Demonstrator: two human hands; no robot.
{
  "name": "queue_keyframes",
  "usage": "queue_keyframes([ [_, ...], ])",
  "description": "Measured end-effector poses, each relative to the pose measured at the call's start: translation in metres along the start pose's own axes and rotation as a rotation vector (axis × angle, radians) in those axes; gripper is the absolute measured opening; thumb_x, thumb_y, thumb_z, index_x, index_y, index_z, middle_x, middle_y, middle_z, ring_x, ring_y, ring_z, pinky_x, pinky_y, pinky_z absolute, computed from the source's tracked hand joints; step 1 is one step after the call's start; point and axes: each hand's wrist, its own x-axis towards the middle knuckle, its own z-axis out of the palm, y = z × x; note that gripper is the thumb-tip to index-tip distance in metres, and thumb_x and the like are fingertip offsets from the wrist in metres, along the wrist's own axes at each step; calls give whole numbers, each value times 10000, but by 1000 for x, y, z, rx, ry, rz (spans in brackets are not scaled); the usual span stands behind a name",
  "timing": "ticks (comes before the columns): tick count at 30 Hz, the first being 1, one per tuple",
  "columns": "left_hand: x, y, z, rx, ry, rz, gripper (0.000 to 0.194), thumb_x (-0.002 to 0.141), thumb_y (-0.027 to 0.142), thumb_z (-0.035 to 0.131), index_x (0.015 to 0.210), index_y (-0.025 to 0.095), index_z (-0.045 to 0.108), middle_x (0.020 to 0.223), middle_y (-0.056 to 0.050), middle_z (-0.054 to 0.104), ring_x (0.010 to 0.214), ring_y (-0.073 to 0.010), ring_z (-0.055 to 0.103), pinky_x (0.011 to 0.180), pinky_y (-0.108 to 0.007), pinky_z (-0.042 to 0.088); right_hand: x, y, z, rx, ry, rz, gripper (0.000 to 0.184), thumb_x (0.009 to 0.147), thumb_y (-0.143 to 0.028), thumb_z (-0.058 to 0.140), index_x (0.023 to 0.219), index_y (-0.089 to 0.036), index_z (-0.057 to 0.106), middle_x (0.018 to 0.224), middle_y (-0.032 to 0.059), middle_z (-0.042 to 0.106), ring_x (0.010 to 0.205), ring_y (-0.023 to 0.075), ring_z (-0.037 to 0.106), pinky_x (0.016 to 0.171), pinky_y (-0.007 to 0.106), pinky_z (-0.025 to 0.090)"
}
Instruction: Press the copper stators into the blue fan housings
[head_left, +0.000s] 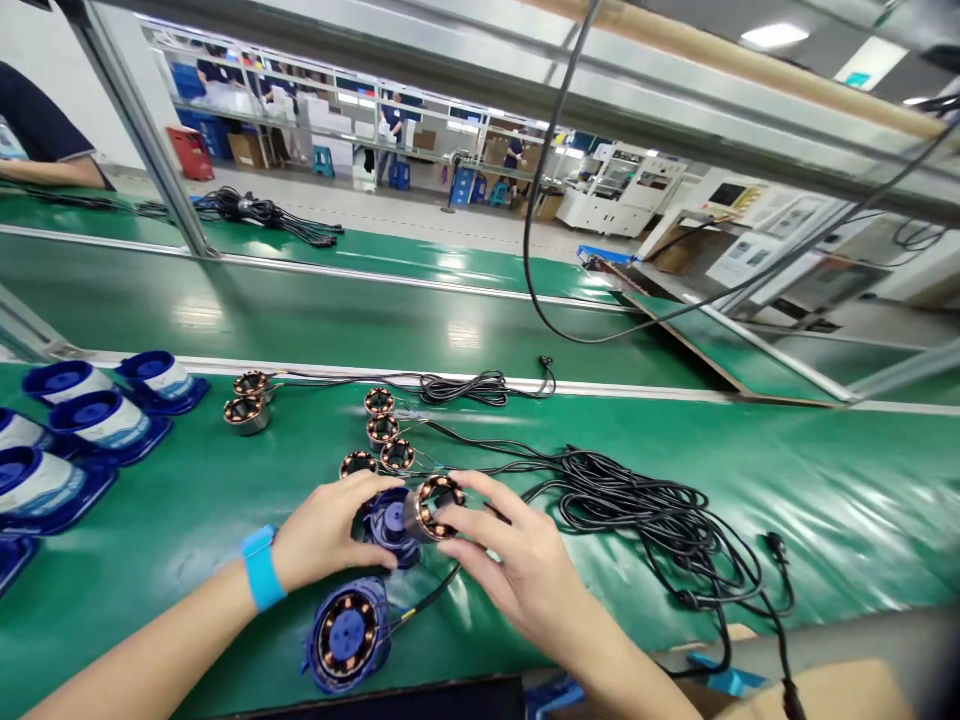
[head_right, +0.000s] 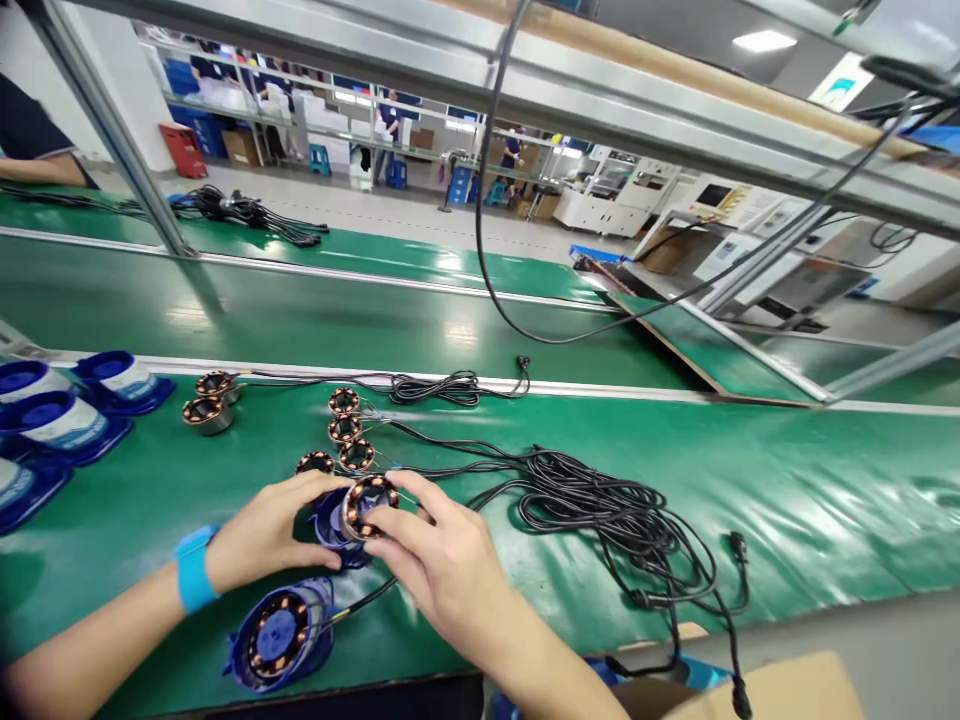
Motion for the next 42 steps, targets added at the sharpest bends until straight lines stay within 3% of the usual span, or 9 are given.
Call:
queue_keyframes([
  [9,26,15,27,-56,-63,31,822,580,673,886,1238,260,615,1232,-53,701,1129,-271,684,942,-378,576,2,2,-7,-264,-244,51,394,921,-347,744,1293,-253,656,1364,66,664,1055,280,687,893,467,631],
  [16,23,20,25,-18,-76,56,786,623,482,938,1291,244,600,1254,-62,702,1133,-269,691,970,-383,576,-9,24,46,-286,-150,24,570,779,-467,849,1240,-172,687,1207,130,726,985,332,722,826,508,651],
  [19,8,18,0,38,-26,74,764,716,557,863,1361,271,570,1268,-44,704,1110,-235,700,956,-349,580,-10,30,45,-215,3,-99,411,819,-374,776,1158,-159,687,1104,129,749,916,285,743,770,408,662],
  [24,-41,-7,-79,515,514,-231,601,924,641,595,1371,239,582,1335,-80,674,1260,-250,615,1104,-421,490,-12,33,20,-197,113,-197,473,852,-364,743,1273,-189,616,1176,133,733,994,278,742,817,380,649],
  [29,-74,-74,-154,792,687,-577,857,883,687,546,1474,70,490,1636,-261,298,1521,-561,142,1124,-823,149,-5,37,16,-123,-205,-68,460,808,-486,830,1147,-194,725,1138,98,759,955,291,745,815,420,640],
  [32,-86,-111,-172,848,572,-637,835,872,713,408,1378,73,586,1475,-207,542,1513,-553,170,1098,-845,114,16,34,1,47,-451,-7,366,876,-552,762,1120,-279,754,1093,16,771,993,237,717,908,399,586],
  [36,-96,-117,-165,884,376,-589,685,958,521,321,1341,33,612,1116,-204,690,1297,-473,530,1093,-757,315,62,33,16,118,-391,-94,219,993,-409,660,1133,-270,755,1153,30,732,1086,192,648,992,373,510],
  [39,-98,-91,-141,848,316,-534,610,997,495,343,1362,81,602,1022,-161,649,991,-355,672,943,-568,532,95,40,61,-81,-410,-204,484,801,-440,865,1225,-246,739,1386,96,611,1286,293,538,1103,474,446],
  [42,-97,-61,-105,694,283,-442,591,967,625,458,1348,197,602,1039,-93,616,905,-256,684,822,-389,593,111,46,95,-206,-501,-277,349,805,-368,868,1107,-216,781,1402,94,596,1302,321,515,1104,497,444],
])
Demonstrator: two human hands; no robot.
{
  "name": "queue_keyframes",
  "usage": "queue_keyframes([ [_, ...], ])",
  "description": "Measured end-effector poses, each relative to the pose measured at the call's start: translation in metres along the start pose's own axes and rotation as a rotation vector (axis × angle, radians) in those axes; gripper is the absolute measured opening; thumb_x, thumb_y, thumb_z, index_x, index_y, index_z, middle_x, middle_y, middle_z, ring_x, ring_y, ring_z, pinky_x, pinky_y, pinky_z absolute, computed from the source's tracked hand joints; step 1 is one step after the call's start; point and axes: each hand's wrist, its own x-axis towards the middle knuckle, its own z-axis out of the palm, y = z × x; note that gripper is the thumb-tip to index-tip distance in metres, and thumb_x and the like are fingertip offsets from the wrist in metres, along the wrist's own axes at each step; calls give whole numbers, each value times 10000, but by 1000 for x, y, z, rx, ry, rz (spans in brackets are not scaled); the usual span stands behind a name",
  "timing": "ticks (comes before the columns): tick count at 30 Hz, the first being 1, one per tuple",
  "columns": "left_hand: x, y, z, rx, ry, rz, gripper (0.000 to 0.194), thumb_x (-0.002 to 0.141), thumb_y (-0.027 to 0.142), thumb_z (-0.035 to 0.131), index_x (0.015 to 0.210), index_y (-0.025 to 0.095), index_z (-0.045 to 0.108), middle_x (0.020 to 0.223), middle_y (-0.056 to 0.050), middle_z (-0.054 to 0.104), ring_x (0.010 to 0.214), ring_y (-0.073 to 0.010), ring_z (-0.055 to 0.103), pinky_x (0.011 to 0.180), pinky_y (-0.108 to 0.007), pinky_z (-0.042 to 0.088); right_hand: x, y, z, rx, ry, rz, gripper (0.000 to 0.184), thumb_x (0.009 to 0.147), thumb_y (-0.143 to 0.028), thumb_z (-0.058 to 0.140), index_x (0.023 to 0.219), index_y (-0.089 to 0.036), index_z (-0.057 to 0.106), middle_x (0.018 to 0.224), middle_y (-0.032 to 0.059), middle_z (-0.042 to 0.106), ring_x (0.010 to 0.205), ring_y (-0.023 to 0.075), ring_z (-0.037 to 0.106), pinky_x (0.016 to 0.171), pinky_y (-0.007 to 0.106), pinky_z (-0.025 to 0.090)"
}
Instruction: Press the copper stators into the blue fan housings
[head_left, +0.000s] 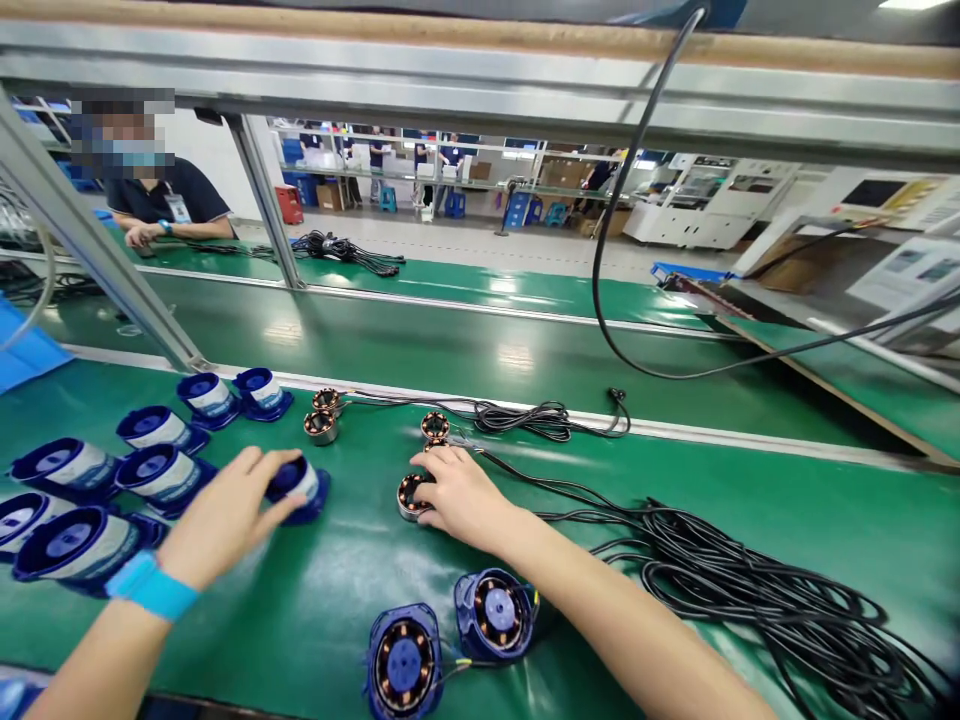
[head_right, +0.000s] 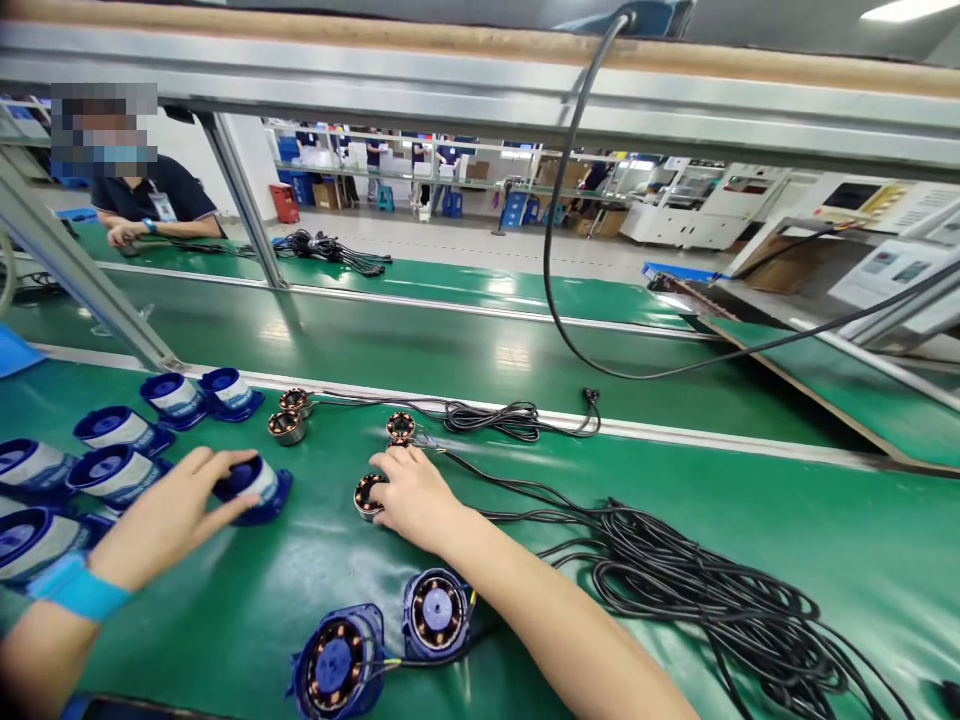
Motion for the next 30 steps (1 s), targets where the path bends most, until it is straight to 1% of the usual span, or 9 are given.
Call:
queue_keyframes([
  [2,-11,28,9,-197,16,46,607,881,685,603,1322,267,612,1139,-74,602,1000,-230,682,870,-333,596,-1,-2,3,24,34,13,179,886,-324,794,1034,-224,790,1376,73,607,1279,300,527,1095,499,450],
  [4,-16,54,21,-412,34,72,720,792,677,730,1390,318,552,1286,-73,583,1083,-232,673,930,-334,594,-16,-8,-6,148,144,67,176,947,-316,722,1091,-225,770,1380,84,587,1266,265,545,1090,458,471],
  [7,-11,88,36,-636,-8,105,1036,732,622,822,1571,378,267,1326,-53,621,1113,-233,677,983,-376,591,-42,-22,-32,342,239,99,251,1034,-322,587,1239,-239,705,1399,88,562,1234,186,599,1053,327,518],
  [9,-3,108,45,-710,-34,147,1158,705,609,849,1602,387,150,1267,-40,665,1136,-251,673,998,-409,586,-52,-31,-46,347,227,84,274,1058,-357,537,1273,-275,685,1400,65,572,1188,159,638,1016,291,539],
  [14,11,139,55,-768,-19,270,1241,678,611,863,1611,399,74,1253,-35,677,1180,-273,660,1052,-451,556,-63,-40,-59,106,123,104,236,1044,-332,562,1240,-293,689,1329,36,642,1072,196,692,868,314,590],
  [19,8,144,60,-758,9,303,1102,730,643,807,1586,370,169,1260,-47,677,1154,-249,676,1019,-428,583,-76,-45,-79,112,-63,188,284,1046,-343,564,1324,-299,597,1251,-1,682,1073,197,688,894,338,583],
  [25,9,146,61,-676,148,399,715,832,638,717,1385,278,443,1243,-65,693,1115,-218,701,946,-359,618,-74,-23,-72,228,-54,176,592,925,-357,758,1448,-246,503,1410,45,618,1265,232,597,1078,388,490],
  [27,12,148,59,-609,136,437,586,844,592,731,1290,270,529,1223,-50,703,1083,-212,712,916,-347,629,-79,-6,-64,257,-95,235,463,933,-430,739,1324,-220,608,1268,50,693,1167,233,644,1009,374,508],
  [30,14,149,51,-476,154,495,492,842,541,753,1202,238,609,1172,-45,726,1004,-215,735,854,-337,643,-91,10,-54,305,-176,284,207,1039,-361,584,1031,-203,717,962,24,734,890,179,681,811,293,504],
])
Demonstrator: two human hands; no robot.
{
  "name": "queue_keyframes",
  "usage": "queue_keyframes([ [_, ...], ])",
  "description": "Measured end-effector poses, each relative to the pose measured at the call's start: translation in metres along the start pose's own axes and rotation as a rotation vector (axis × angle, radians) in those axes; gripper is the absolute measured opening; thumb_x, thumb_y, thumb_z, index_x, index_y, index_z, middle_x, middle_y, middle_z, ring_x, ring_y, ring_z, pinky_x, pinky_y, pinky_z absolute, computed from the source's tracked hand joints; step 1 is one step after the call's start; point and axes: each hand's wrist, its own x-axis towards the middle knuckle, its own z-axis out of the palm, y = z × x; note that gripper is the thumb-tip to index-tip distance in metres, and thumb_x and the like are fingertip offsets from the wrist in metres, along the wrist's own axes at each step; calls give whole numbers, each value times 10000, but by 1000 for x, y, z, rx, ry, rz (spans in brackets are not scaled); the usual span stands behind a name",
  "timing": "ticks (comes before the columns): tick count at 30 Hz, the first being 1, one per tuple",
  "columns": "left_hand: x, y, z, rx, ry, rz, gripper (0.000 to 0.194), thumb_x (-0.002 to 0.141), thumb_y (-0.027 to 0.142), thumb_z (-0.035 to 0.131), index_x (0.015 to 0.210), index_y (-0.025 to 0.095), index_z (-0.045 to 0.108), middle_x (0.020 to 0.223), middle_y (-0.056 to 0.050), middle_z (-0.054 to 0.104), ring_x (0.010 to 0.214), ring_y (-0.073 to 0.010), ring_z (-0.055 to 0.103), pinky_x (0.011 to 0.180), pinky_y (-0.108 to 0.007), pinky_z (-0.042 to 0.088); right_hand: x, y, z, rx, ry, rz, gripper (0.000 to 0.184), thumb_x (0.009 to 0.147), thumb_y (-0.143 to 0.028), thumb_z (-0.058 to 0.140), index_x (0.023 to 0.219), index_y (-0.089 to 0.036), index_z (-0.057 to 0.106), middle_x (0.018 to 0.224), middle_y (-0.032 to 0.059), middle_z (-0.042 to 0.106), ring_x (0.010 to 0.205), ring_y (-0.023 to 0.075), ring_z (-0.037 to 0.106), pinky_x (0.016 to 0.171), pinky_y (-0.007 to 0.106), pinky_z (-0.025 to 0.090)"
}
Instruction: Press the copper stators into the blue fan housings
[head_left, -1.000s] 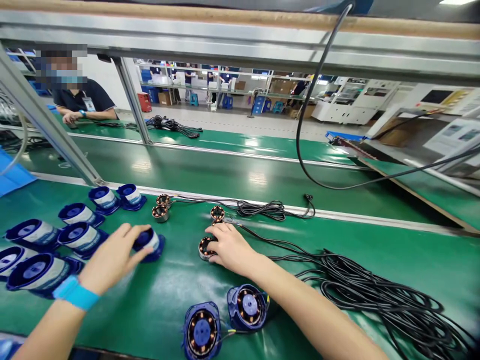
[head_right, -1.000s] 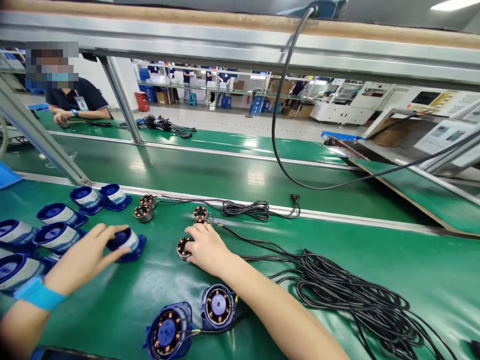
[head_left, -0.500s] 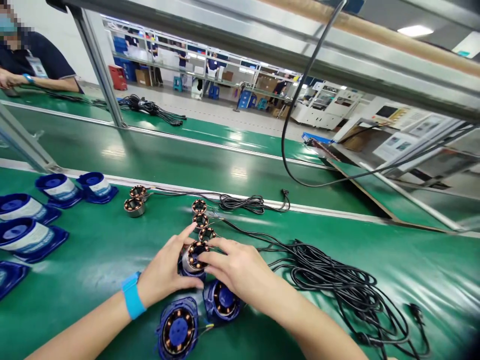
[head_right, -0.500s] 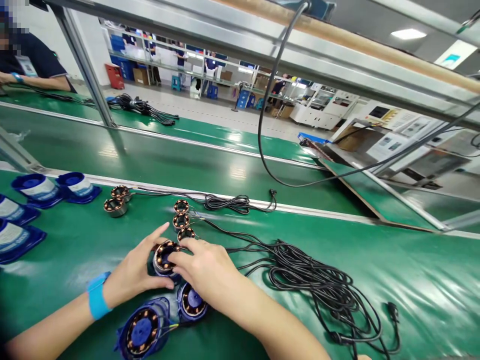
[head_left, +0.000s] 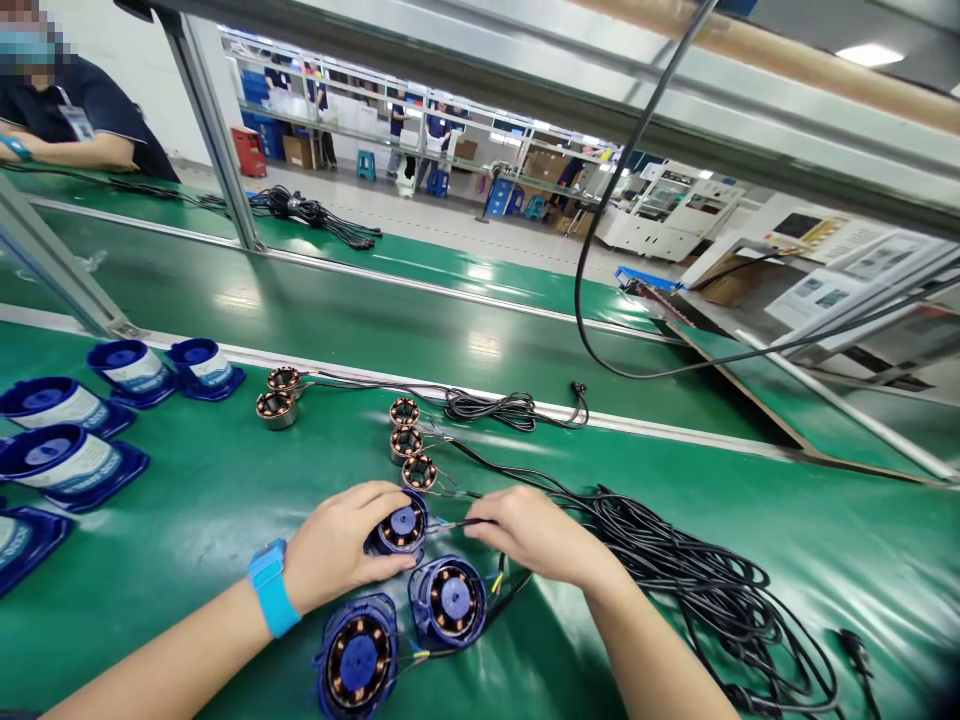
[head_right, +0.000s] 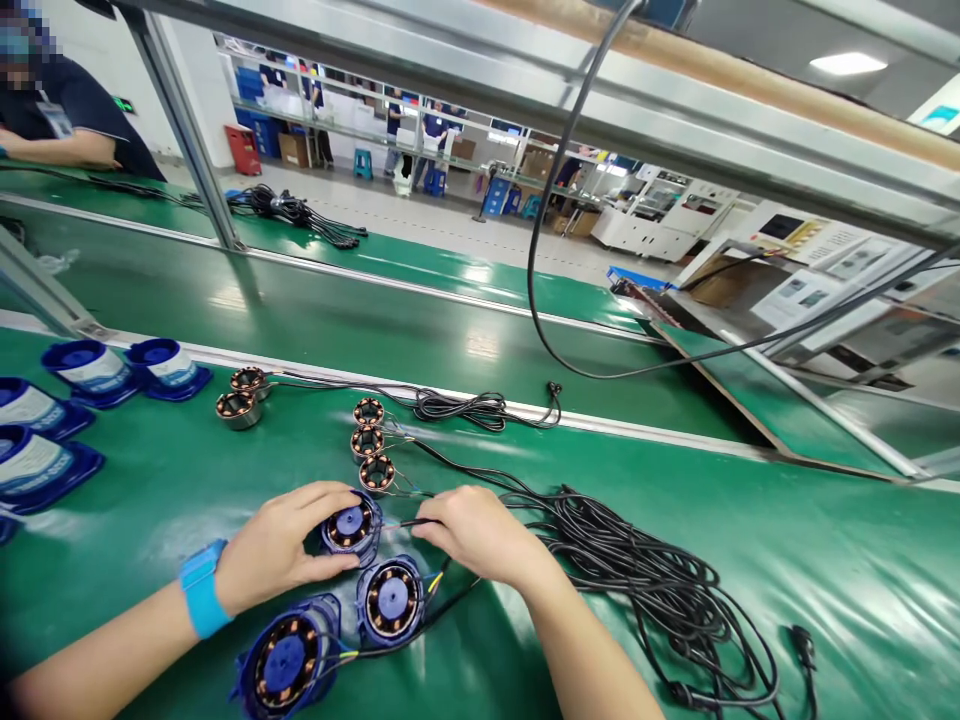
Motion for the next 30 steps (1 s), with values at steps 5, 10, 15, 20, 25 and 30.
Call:
queue_keyframes([
  [5,-2,3,-32,202,185,115,440,910,423,706,1263,177,617,1246,-88,714,1082,-212,720,968,-307,596,-4,-8,7,153,203,-115,286,1086,-345,479,1152,-199,716,964,40,695,882,145,626,795,243,460],
  [10,-15,-16,-42,201,89,16,404,917,519,664,1184,217,648,1161,-45,737,934,-182,747,822,-268,612,14,-9,9,170,138,-187,335,1047,-427,556,1217,-189,718,1081,65,724,996,175,644,889,269,481],
  [15,-26,-16,-29,145,11,-79,452,886,515,704,1238,237,649,1231,-53,713,981,-202,744,863,-288,611,25,7,6,166,288,-82,270,1056,-370,547,1215,-220,705,1154,45,728,1100,186,645,999,318,481],
  [20,-22,-9,-40,-161,-359,-232,654,790,668,741,1314,298,617,1253,-40,702,1020,-218,736,880,-296,608,53,16,20,-85,18,4,472,901,-430,765,1333,-268,662,1299,89,643,1159,288,645,1007,422,531],
  [25,-25,-79,-96,225,5,-446,712,949,654,512,1537,267,404,1421,-115,612,1340,-306,558,1150,-459,439,87,25,37,-158,-4,17,272,985,-320,656,1245,-257,711,1329,68,639,1155,251,671,1001,368,554],
  [30,-14,-187,-148,564,165,-682,533,957,531,481,1259,118,630,1545,-225,436,1516,-529,174,1181,-748,123,93,26,37,-171,136,73,285,1002,-246,612,1276,-238,689,1462,95,553,1210,261,659,1034,399,547],
])
